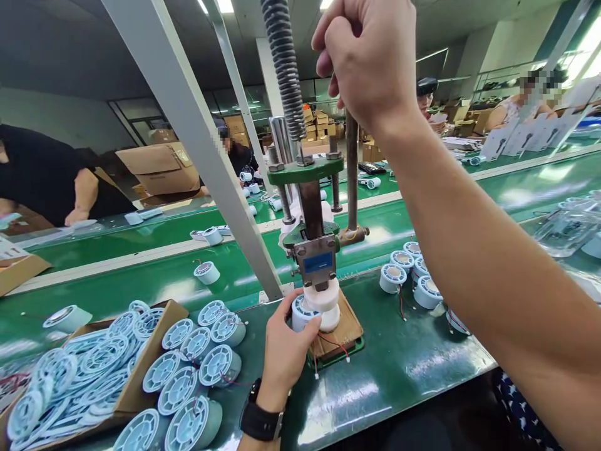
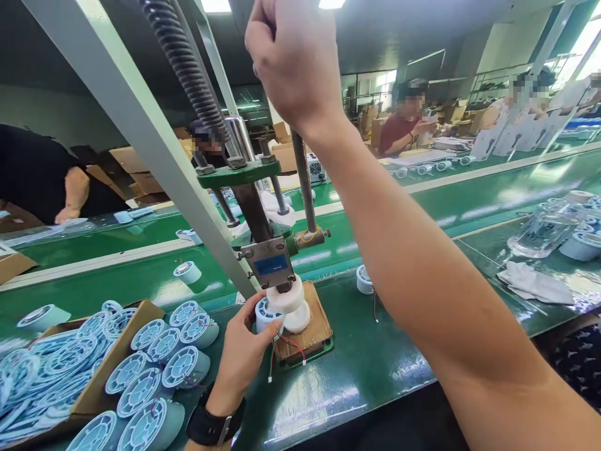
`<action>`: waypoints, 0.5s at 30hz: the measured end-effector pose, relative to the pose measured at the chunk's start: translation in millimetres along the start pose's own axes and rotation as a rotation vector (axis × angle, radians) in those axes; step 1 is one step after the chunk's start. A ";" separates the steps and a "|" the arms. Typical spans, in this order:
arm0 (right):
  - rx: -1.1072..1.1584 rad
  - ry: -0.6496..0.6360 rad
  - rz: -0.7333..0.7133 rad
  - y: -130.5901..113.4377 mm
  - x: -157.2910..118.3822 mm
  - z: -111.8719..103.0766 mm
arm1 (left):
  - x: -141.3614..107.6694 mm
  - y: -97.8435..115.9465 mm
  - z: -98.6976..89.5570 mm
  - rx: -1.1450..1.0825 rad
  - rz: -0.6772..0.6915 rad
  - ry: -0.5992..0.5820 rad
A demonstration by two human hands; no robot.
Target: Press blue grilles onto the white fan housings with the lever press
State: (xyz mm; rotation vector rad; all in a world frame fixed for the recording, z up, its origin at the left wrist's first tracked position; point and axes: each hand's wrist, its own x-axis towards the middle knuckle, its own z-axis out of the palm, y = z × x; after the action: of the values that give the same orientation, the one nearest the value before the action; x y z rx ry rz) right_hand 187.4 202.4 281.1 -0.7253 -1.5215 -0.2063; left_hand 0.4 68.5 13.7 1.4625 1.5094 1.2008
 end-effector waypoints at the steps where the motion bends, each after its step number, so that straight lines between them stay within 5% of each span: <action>1: -0.014 0.012 0.020 -2.9 -1.7 -2.2 | -0.7 -2.6 2.5 -0.033 0.007 0.005; 9: 0.021 -0.011 0.058 -8.3 -1.8 -4.5 | 12.2 -13.5 33.1 -0.194 0.060 -0.098; 15: 0.150 -0.097 0.175 -11.8 0.3 -8.0 | 13.4 -24.9 29.8 -0.160 0.094 -0.164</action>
State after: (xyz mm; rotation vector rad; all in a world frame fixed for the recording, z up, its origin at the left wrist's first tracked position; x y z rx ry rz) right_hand 187.6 189.0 285.8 -0.7522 -1.5376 0.0745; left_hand 18.5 87.8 -17.7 1.4986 1.2188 1.1969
